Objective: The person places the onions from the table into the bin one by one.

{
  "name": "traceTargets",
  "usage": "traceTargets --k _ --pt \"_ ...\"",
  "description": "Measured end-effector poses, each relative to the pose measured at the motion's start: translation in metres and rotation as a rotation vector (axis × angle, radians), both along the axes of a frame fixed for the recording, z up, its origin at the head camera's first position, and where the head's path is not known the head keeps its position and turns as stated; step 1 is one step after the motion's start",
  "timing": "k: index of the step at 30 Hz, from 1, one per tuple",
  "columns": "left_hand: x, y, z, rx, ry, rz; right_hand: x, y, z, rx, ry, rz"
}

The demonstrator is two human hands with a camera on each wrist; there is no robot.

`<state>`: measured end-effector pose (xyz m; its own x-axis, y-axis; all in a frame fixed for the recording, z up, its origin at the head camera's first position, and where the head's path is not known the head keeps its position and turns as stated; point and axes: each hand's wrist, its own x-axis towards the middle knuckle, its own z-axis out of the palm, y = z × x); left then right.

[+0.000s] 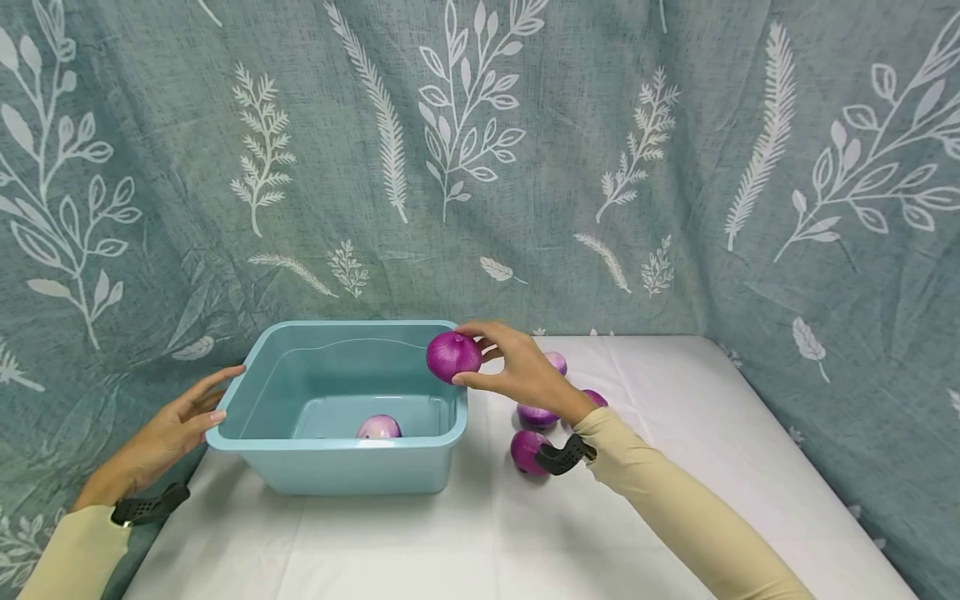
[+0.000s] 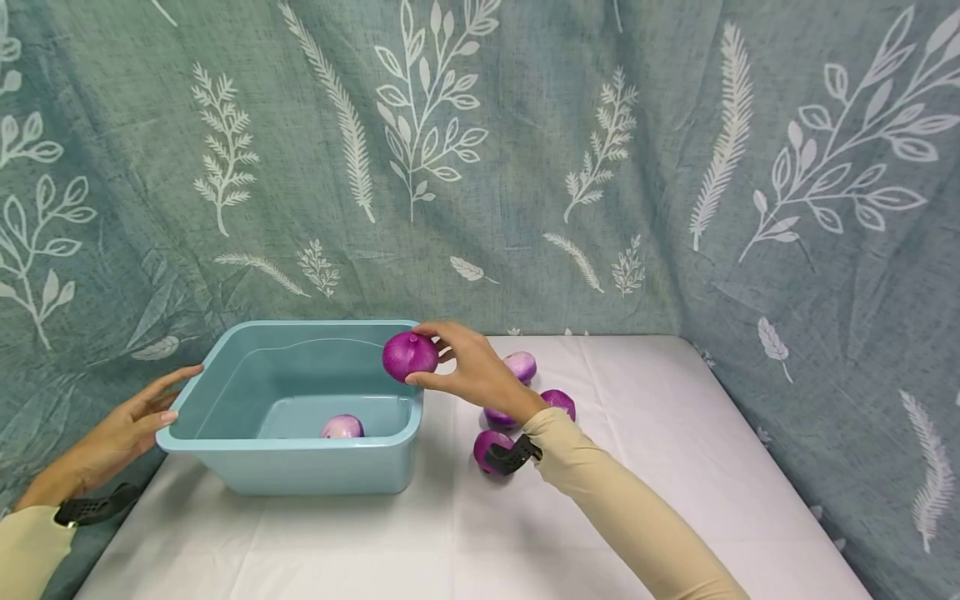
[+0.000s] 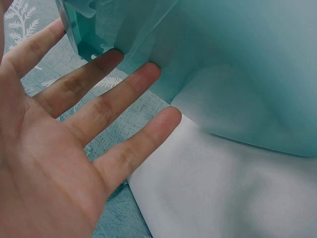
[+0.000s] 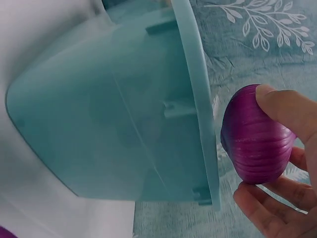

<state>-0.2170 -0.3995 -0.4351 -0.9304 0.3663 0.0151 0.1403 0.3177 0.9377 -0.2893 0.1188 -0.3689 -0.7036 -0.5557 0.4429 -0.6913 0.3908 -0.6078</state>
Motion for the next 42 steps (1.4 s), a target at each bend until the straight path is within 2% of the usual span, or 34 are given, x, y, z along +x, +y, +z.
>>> traceTargets --k 12,19,24,28,33,42 --pt "-0.001 -0.001 0.000 -0.012 0.019 -0.015 0.008 -0.016 -0.006 0.031 0.023 0.068" --pt "0.000 0.001 0.001 -0.023 0.005 -0.002 0.011 -0.019 -0.010 0.071 0.050 0.066" --pt "0.002 0.001 0.000 -0.012 -0.002 -0.006 0.012 -0.012 -0.015 0.048 0.061 0.076" --pt "0.001 0.000 0.001 -0.016 0.017 -0.020 0.007 0.004 -0.015 0.025 0.104 0.044" --pt "0.002 -0.001 0.001 0.029 0.025 -0.028 0.003 0.040 -0.021 0.060 0.136 -0.053" --pt "0.002 -0.002 0.001 0.000 0.013 -0.030 0.006 0.121 -0.054 0.160 0.106 -0.212"
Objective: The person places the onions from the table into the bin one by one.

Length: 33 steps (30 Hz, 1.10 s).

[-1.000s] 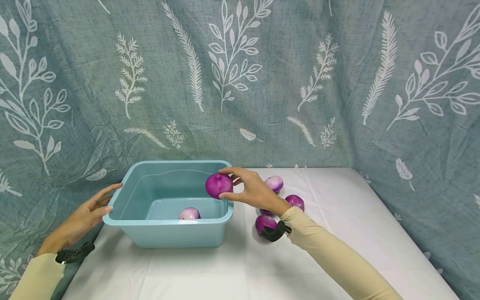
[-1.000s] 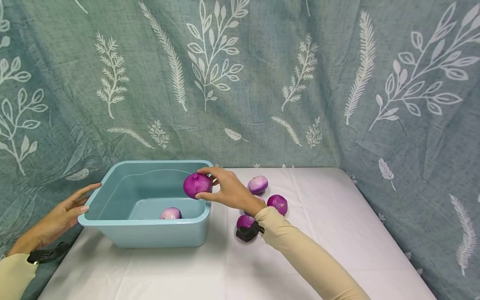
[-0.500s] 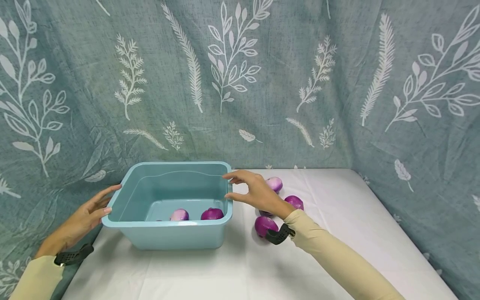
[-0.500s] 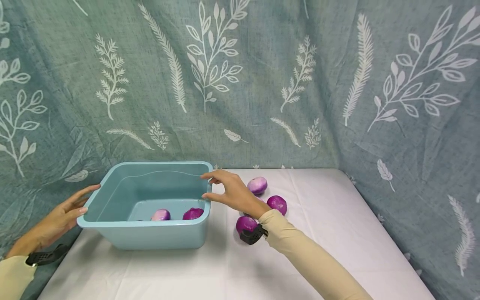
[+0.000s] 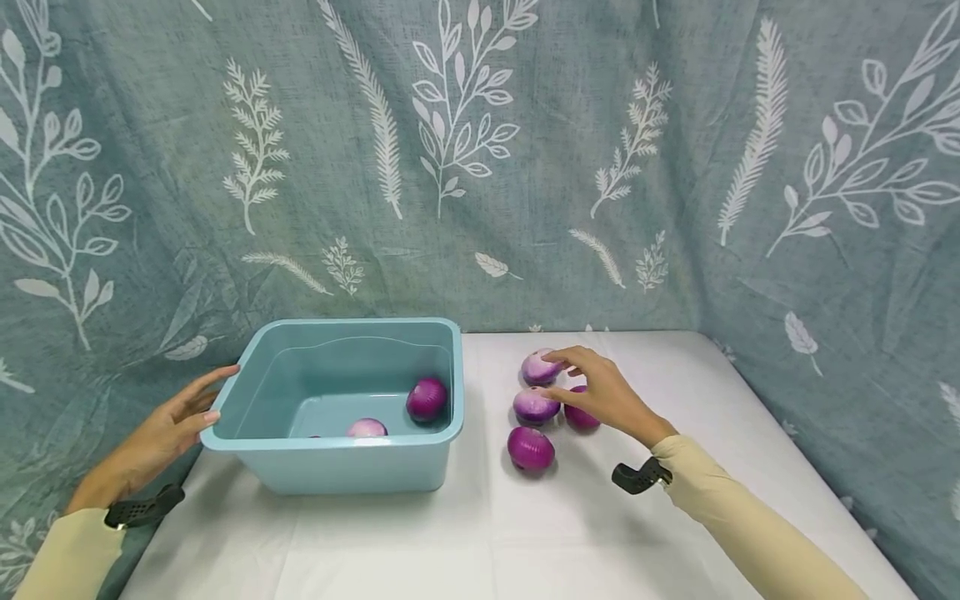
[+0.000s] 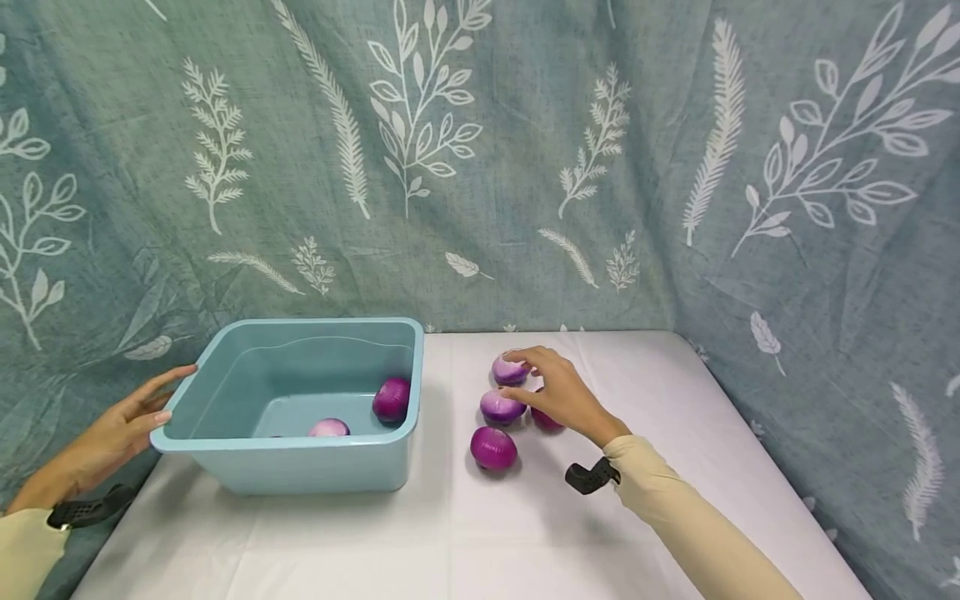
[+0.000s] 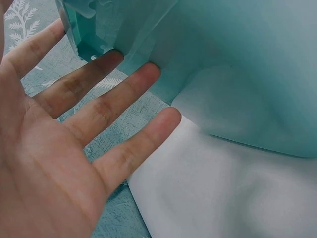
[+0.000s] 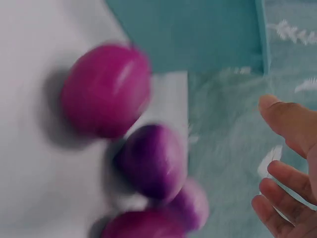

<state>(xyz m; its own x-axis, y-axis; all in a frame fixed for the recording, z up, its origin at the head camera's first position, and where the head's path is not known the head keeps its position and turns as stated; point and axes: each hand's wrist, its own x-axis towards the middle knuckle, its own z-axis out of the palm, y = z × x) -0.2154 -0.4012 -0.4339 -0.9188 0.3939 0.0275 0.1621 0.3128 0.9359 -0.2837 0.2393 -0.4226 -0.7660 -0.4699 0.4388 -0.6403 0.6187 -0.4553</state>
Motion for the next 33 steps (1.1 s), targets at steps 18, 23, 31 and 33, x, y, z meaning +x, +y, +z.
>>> traceTargets --k 18,23,31,33 --pt "0.001 0.002 -0.005 0.069 0.019 -0.004 0.005 0.082 -0.053 0.035 -0.157 -0.154" --pt "0.000 0.002 -0.003 0.061 0.029 -0.002 0.002 0.083 -0.065 0.024 -0.188 -0.156" --pt "0.001 0.002 -0.004 0.061 0.023 0.000 -0.002 0.086 -0.078 0.017 -0.172 -0.152" --pt "0.002 0.002 -0.006 0.068 0.022 -0.004 -0.002 0.086 -0.080 0.017 -0.173 -0.159"
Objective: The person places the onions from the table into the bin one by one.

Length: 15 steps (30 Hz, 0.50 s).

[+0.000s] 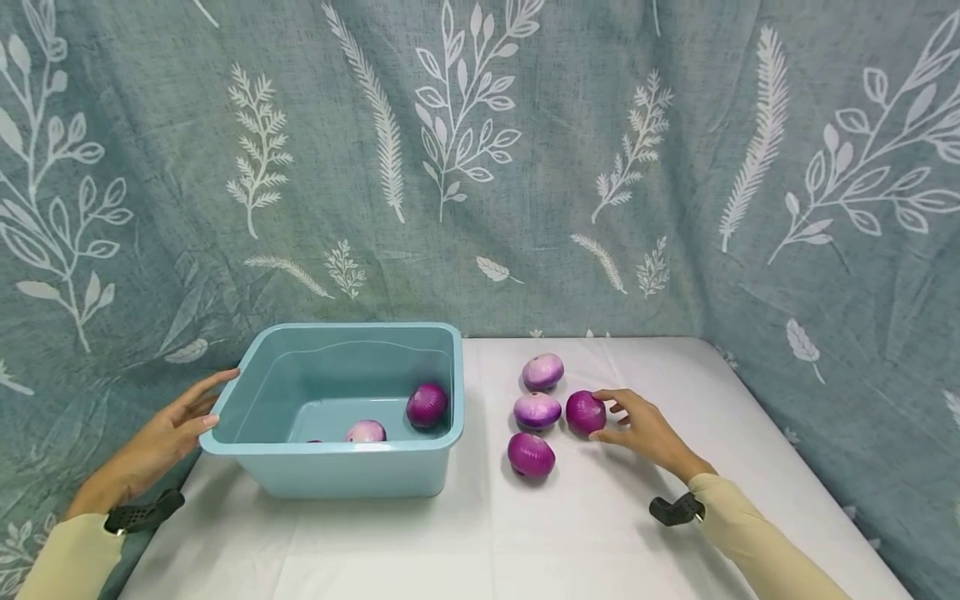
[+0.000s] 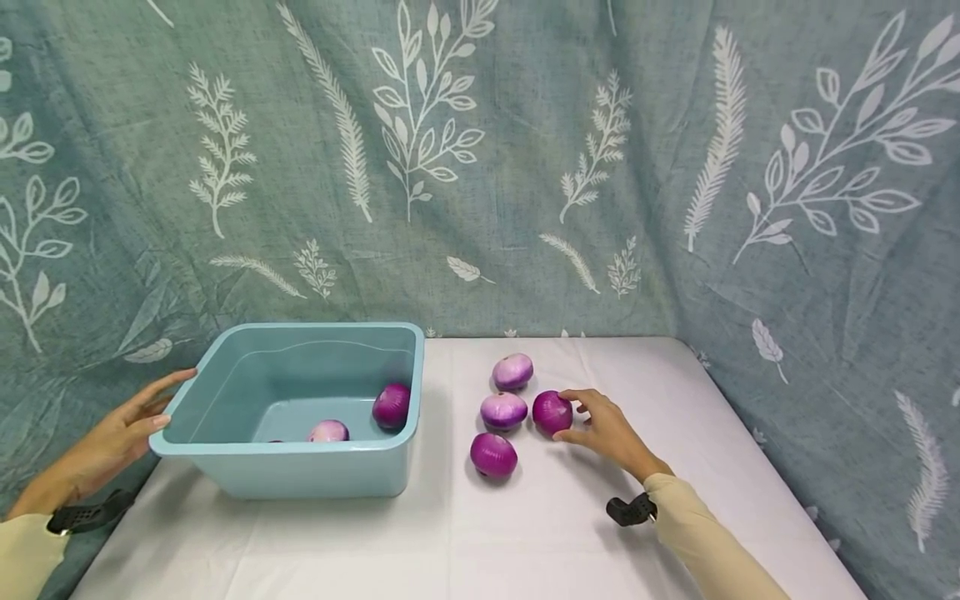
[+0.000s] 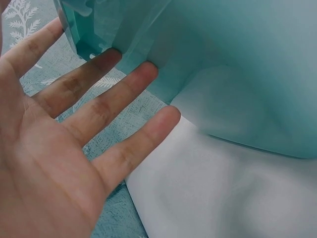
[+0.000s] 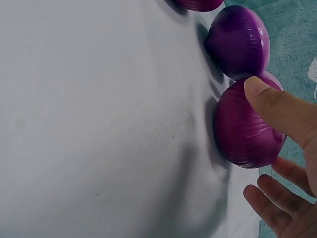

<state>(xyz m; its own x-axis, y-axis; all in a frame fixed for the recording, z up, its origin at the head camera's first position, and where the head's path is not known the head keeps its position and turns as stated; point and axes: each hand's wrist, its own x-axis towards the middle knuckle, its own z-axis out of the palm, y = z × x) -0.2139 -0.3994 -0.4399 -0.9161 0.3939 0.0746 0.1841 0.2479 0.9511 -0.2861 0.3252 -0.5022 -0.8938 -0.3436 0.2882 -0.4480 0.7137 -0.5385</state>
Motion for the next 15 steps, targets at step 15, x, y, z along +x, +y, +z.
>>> traceTargets --k 15 --pt "0.0025 0.0004 0.0012 -0.008 -0.005 0.003 -0.0031 -0.0069 -0.0101 -0.107 -0.015 -0.015"
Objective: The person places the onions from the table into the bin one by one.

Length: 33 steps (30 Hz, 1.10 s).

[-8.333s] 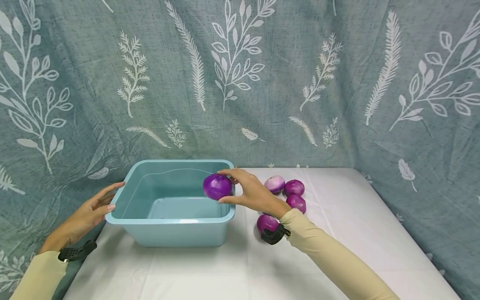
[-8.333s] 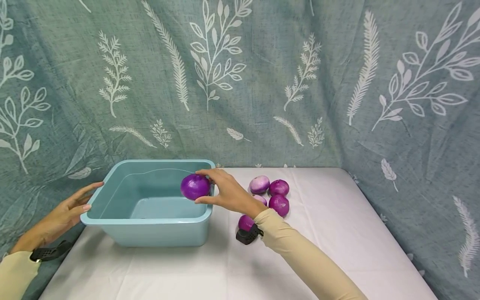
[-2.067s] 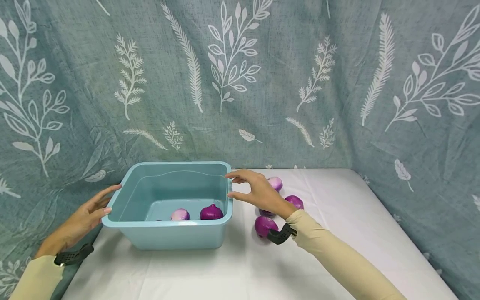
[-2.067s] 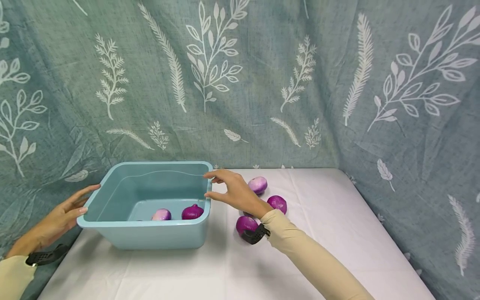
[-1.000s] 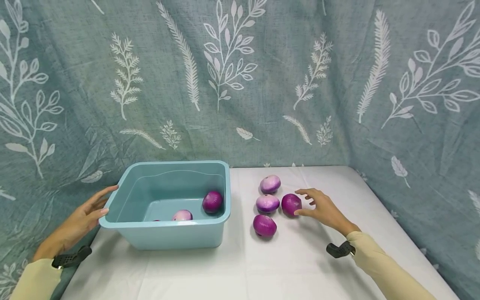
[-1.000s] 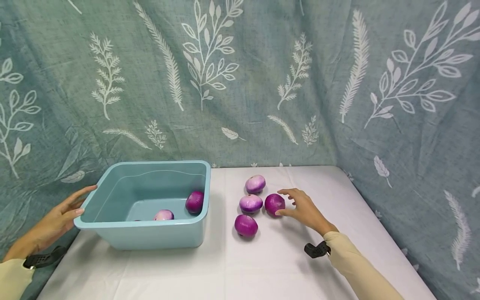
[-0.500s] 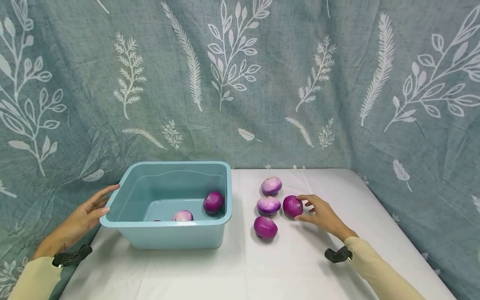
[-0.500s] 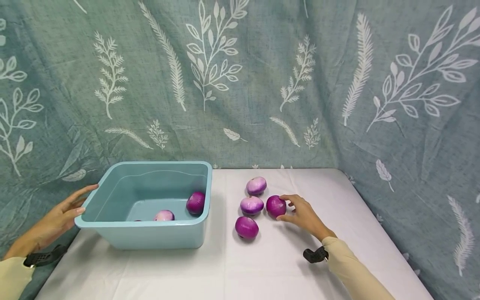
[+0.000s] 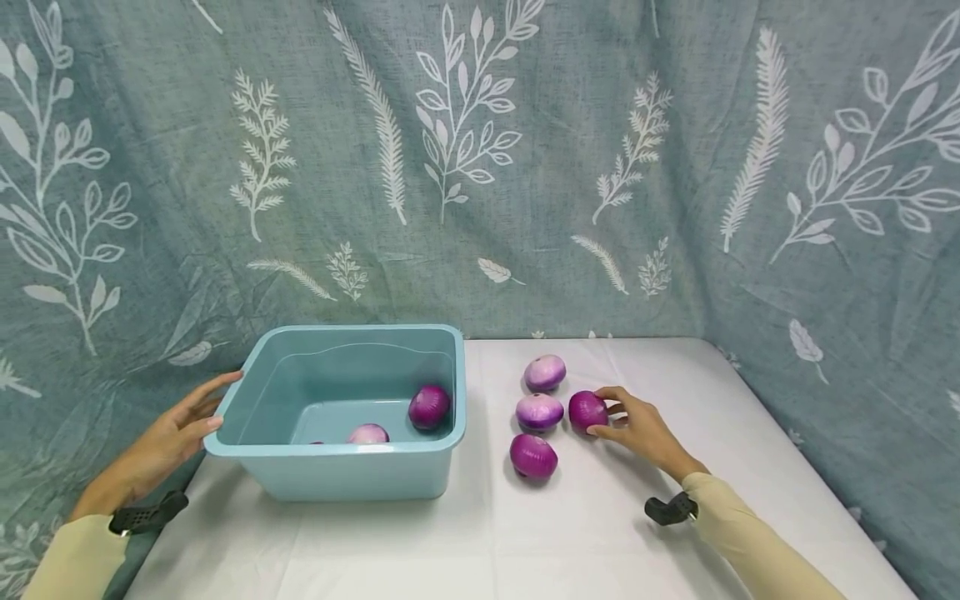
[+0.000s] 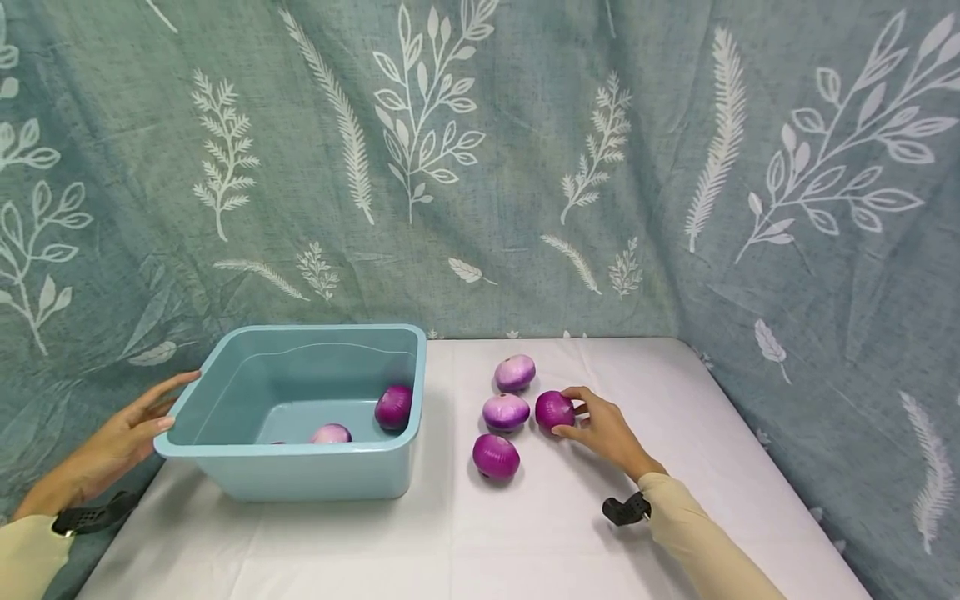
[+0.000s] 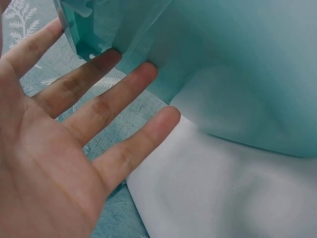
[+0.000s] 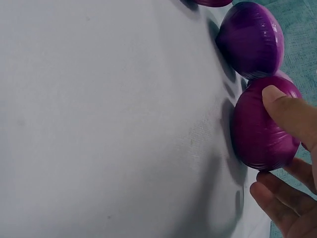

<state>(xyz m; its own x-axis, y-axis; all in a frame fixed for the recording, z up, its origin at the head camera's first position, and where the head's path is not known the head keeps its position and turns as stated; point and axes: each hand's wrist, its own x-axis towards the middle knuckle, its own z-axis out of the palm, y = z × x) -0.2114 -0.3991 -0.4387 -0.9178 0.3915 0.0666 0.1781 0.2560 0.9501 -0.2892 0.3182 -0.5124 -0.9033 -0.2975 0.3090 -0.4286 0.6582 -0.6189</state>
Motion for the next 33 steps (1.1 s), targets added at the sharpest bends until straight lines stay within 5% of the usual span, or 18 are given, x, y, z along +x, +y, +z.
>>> traceTargets --k 24,33 --pt "0.001 0.001 -0.006 0.017 -0.015 0.011 0.001 0.002 -0.007 -0.029 -0.058 -0.020" --pt "-0.002 0.000 -0.004 0.035 0.016 -0.013 -0.003 0.005 0.006 -0.003 -0.015 -0.035"
